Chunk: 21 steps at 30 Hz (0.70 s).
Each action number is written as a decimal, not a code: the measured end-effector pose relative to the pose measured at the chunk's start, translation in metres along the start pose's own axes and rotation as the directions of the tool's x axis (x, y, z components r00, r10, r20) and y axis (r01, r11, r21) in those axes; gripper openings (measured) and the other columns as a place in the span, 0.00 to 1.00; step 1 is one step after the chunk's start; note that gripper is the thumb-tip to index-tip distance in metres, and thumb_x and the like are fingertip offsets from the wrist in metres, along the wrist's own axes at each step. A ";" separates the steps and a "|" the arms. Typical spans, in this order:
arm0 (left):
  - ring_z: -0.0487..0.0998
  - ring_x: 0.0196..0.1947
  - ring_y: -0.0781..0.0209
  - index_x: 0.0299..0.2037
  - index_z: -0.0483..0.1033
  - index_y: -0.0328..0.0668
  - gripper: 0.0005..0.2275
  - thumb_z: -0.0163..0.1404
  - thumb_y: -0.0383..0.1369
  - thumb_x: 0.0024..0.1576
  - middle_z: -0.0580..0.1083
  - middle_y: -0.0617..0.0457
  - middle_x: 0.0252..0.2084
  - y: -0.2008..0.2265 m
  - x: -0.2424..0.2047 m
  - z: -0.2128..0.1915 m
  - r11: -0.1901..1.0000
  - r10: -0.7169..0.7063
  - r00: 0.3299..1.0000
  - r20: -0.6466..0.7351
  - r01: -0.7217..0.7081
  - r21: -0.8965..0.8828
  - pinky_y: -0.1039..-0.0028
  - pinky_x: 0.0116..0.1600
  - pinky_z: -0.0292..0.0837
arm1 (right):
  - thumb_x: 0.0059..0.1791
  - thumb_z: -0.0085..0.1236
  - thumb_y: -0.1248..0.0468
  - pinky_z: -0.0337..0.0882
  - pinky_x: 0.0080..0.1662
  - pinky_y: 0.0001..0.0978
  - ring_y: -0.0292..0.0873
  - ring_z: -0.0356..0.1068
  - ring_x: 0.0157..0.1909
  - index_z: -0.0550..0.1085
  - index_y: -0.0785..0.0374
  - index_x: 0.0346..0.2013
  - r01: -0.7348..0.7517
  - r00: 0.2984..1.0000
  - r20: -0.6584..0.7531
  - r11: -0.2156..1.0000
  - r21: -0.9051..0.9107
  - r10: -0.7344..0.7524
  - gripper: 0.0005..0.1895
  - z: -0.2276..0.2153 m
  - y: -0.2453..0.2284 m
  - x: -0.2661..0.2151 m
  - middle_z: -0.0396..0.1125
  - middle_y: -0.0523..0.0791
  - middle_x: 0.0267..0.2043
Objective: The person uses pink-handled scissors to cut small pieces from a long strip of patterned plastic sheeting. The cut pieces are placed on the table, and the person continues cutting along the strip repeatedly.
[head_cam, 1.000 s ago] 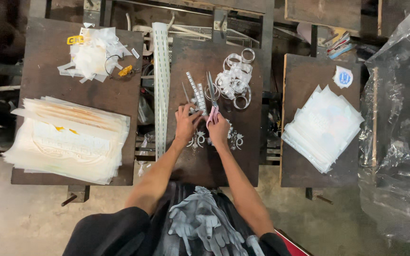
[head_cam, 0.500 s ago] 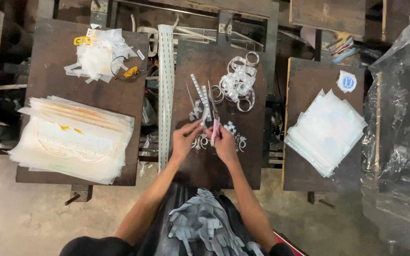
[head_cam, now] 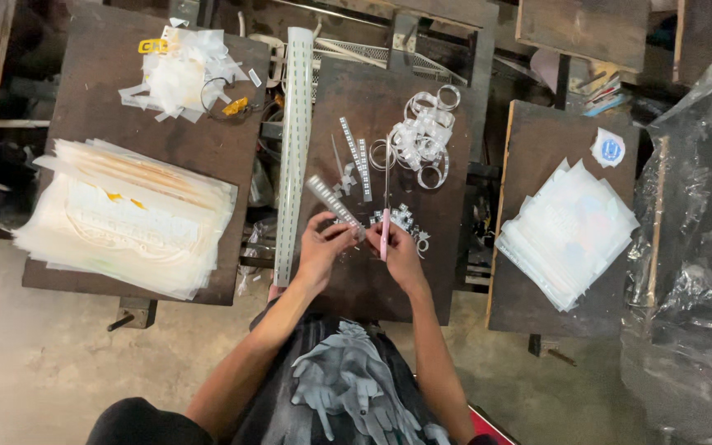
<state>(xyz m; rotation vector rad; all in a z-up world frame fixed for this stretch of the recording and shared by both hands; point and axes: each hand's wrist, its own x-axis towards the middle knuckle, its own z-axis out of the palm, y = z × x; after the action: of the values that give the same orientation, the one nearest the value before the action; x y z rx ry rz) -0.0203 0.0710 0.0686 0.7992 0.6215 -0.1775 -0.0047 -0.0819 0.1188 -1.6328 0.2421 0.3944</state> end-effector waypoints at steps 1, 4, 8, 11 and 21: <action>0.81 0.38 0.56 0.58 0.60 0.34 0.29 0.63 0.18 0.51 0.77 0.37 0.43 -0.006 0.007 -0.006 1.000 0.003 1.000 -0.004 -0.003 -0.005 0.71 0.48 0.85 | 0.50 0.66 0.63 0.68 0.32 0.21 0.34 0.66 0.25 0.77 0.63 0.35 0.000 1.000 0.006 1.000 -0.003 0.000 0.07 -0.004 0.014 0.009 0.67 0.43 0.21; 0.84 0.39 0.52 0.55 0.76 0.29 0.19 0.61 0.17 0.52 0.78 0.37 0.45 -0.015 0.026 -0.019 0.998 -0.039 0.999 -0.009 0.040 0.052 0.69 0.49 0.85 | 0.48 0.69 0.63 0.69 0.33 0.22 0.34 0.67 0.25 0.77 0.68 0.36 0.036 0.998 0.057 0.999 0.021 -0.037 0.11 -0.016 0.049 0.032 0.71 0.47 0.23; 0.84 0.41 0.45 0.48 0.81 0.26 0.13 0.62 0.18 0.52 0.79 0.32 0.44 0.001 0.044 -0.016 0.998 0.063 0.992 -0.113 -0.065 -0.013 0.64 0.52 0.84 | 0.50 0.60 0.55 0.74 0.38 0.32 0.44 0.75 0.30 0.76 0.72 0.42 0.018 0.976 0.210 0.976 0.218 -0.065 0.19 -0.008 0.049 0.030 0.74 0.54 0.29; 0.83 0.43 0.41 0.48 0.80 0.24 0.14 0.63 0.18 0.52 0.79 0.30 0.44 0.007 0.054 -0.009 0.997 0.071 0.985 -0.158 -0.073 -0.008 0.62 0.52 0.84 | 0.55 0.51 0.52 0.74 0.40 0.32 0.45 0.76 0.33 0.76 0.70 0.41 -0.008 0.953 0.301 0.995 0.099 -0.022 0.21 -0.002 0.064 0.024 0.73 0.51 0.30; 0.84 0.40 0.51 0.44 0.84 0.30 0.11 0.65 0.20 0.52 0.80 0.35 0.41 0.017 0.082 0.006 0.993 0.067 0.954 -0.291 -0.035 0.113 0.67 0.49 0.84 | 0.50 0.58 0.61 0.73 0.32 0.26 0.43 0.76 0.26 0.76 0.68 0.31 -0.146 0.945 0.294 0.989 -0.019 0.145 0.11 0.025 0.107 0.030 0.68 0.48 0.20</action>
<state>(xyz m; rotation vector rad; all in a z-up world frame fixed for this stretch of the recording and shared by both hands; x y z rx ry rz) 0.0554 0.0857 0.0341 0.9534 0.8772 -0.0437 -0.0214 -0.0656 0.0077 -1.5345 0.1374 0.7437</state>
